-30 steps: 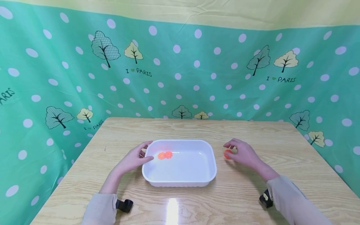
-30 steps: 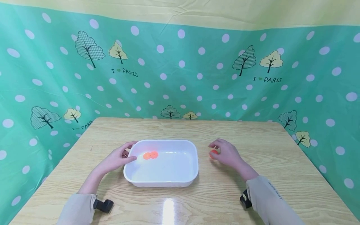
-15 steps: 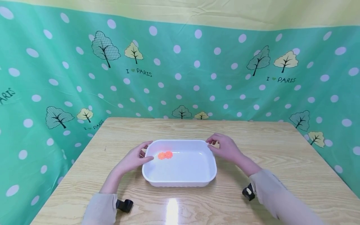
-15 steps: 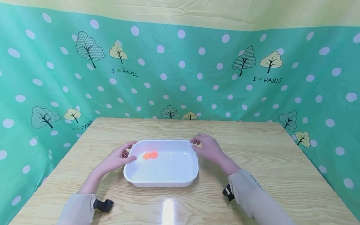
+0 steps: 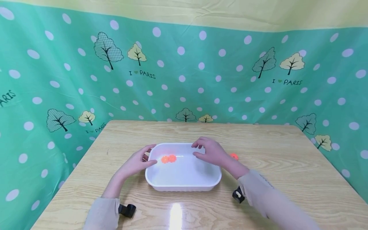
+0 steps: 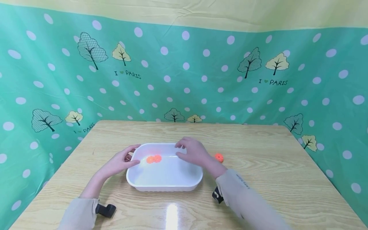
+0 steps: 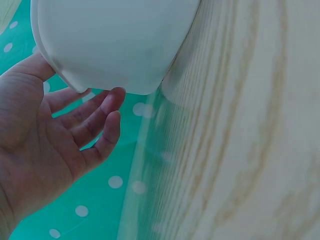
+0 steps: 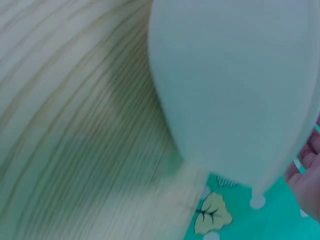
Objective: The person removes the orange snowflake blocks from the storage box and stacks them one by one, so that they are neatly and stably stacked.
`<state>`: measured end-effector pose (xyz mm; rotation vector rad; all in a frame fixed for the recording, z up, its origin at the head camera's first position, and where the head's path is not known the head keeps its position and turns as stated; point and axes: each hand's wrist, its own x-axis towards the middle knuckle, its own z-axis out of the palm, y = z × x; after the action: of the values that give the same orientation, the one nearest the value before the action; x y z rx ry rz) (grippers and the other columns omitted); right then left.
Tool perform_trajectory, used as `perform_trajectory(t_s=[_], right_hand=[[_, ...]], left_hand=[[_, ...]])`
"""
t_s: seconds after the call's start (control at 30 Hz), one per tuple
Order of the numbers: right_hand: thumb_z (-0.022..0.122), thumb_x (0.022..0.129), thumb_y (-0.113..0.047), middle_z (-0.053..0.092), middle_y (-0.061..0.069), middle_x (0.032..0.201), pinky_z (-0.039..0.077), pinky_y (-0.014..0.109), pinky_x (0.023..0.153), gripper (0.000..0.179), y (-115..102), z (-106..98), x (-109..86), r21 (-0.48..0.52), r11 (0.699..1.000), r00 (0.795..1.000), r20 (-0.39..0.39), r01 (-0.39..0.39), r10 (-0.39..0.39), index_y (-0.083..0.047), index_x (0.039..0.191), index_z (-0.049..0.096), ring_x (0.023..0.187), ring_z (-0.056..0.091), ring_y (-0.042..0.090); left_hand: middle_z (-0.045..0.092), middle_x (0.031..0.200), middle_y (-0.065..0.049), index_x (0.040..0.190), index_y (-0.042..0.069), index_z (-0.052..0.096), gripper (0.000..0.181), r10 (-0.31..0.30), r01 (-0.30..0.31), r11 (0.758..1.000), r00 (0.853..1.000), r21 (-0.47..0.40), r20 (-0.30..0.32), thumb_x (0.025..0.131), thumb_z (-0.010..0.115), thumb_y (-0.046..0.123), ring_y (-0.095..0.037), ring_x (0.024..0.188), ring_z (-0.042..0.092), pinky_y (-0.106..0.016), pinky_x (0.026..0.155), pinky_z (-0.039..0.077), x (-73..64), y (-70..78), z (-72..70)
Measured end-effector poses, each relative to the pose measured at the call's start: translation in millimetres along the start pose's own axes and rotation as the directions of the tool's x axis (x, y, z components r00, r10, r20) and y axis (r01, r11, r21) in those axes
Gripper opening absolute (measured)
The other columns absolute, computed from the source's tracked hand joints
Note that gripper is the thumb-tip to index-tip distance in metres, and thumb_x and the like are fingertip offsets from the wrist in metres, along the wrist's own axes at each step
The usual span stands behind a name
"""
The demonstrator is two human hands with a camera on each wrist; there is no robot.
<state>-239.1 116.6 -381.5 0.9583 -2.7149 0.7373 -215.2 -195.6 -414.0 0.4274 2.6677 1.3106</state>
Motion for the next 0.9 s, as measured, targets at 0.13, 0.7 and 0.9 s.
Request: perform_trajectory(t_s=[0.13, 0.7, 0.9], right_hand=[[0.069, 0.079, -0.027, 0.062, -0.005, 0.097, 0.047, 0.026, 0.074, 0.027, -8.0, 7.9, 6.7, -0.006, 1.0, 0.998, 0.055, 0.014, -0.013, -0.014, 0.102, 0.065, 0.088, 0.056, 0.01], [0.067, 0.079, -0.03, 0.063, 0.001, 0.104, 0.045, 0.025, 0.078, 0.035, -33.2, 41.6, 23.1, 0.021, 0.999, 0.972, 0.228, 0.05, -0.054, -0.011, 0.109, 0.063, 0.092, 0.058, 0.015], [0.069, 0.078, -0.029, 0.063, 0.0, 0.106, 0.045, 0.026, 0.084, 0.037, -35.4, 51.9, 28.7, 0.007, 0.999, 0.97, 0.237, 0.043, -0.043, -0.011, 0.109, 0.064, 0.097, 0.057, 0.014]], left_hand=[[0.049, 0.119, -0.008, 0.138, 0.014, 0.036, 0.068, 0.011, -0.011, 1.0, 1.0, 0.003, -0.003, 0.08, 0.068, 0.033, -0.017, 0.082, 0.053, -0.028, 0.067, 0.048, 0.7, -0.8, -0.1], [0.05, 0.118, -0.009, 0.138, 0.013, 0.037, 0.067, 0.015, -0.015, 1.0, 1.0, 0.003, -0.001, 0.081, 0.067, 0.031, -0.017, 0.081, 0.053, -0.028, 0.068, 0.048, 0.1, -0.6, -0.8], [0.049, 0.119, -0.009, 0.138, 0.013, 0.036, 0.068, 0.014, -0.014, 1.0, 1.0, -0.007, 0.004, 0.081, 0.067, 0.032, -0.017, 0.081, 0.054, -0.028, 0.067, 0.048, 0.3, -1.1, -0.8]])
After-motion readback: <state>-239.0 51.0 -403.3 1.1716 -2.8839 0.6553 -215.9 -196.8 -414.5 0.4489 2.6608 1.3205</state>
